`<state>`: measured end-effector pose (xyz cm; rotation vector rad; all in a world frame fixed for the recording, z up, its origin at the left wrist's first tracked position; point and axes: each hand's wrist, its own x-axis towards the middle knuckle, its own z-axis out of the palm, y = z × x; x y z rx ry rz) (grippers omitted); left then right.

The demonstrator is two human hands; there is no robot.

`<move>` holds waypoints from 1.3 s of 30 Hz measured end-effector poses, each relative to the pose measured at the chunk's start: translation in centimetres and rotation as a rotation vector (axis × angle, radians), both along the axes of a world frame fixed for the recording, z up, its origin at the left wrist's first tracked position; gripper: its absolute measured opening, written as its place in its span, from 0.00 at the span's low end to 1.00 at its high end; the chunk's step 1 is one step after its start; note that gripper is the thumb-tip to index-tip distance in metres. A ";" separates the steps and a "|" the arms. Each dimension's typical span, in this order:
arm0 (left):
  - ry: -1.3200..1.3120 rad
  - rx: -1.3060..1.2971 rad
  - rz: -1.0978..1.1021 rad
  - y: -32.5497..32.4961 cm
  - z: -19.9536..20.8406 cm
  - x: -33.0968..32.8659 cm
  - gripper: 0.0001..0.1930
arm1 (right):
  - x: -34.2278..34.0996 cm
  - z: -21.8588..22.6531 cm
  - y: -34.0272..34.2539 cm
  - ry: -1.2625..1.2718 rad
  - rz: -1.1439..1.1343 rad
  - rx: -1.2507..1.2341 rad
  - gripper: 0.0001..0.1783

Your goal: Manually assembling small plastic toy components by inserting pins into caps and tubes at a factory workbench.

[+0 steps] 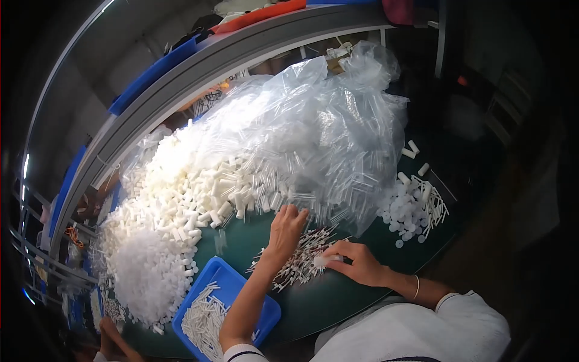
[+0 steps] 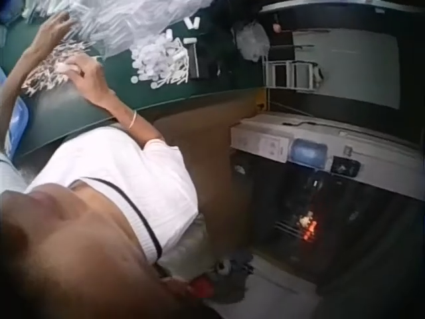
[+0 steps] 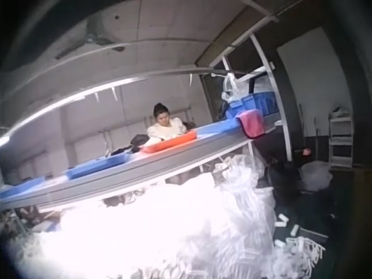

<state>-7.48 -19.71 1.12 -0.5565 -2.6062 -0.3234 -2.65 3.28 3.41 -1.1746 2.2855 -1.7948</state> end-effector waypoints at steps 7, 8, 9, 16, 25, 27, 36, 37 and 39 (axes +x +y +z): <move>0.021 -0.024 0.014 0.5 1.1 -0.3 0.14 | -0.3 0.3 0.9 -0.126 0.037 -0.006 0.10; 0.059 0.019 0.052 0.5 1.6 0.5 0.15 | -0.4 0.4 1.0 -0.122 0.039 -0.011 0.10; 0.015 0.147 0.096 0.6 2.2 1.5 0.13 | -0.7 0.5 1.2 -0.116 0.013 -0.031 0.11; -0.755 1.351 -0.058 4.2 3.1 14.3 0.17 | -1.1 0.7 0.0 -0.084 0.159 -0.086 0.12; -0.749 1.220 0.130 4.7 1.8 17.7 0.16 | -0.3 -0.2 0.1 0.215 0.361 0.091 0.09; -0.669 1.141 0.146 5.4 1.2 18.3 0.13 | 0.0 0.0 0.3 0.306 0.462 0.175 0.11; -0.708 1.216 0.229 5.7 1.2 20.4 0.11 | -0.8 1.5 0.6 -0.263 0.588 0.242 0.12; -0.692 1.227 0.229 6.5 1.4 19.9 0.11 | -0.3 1.1 0.1 -0.420 0.653 0.245 0.11; -0.707 1.269 0.247 6.3 0.5 19.8 0.16 | 0.5 0.8 -0.7 -0.534 0.632 0.192 0.09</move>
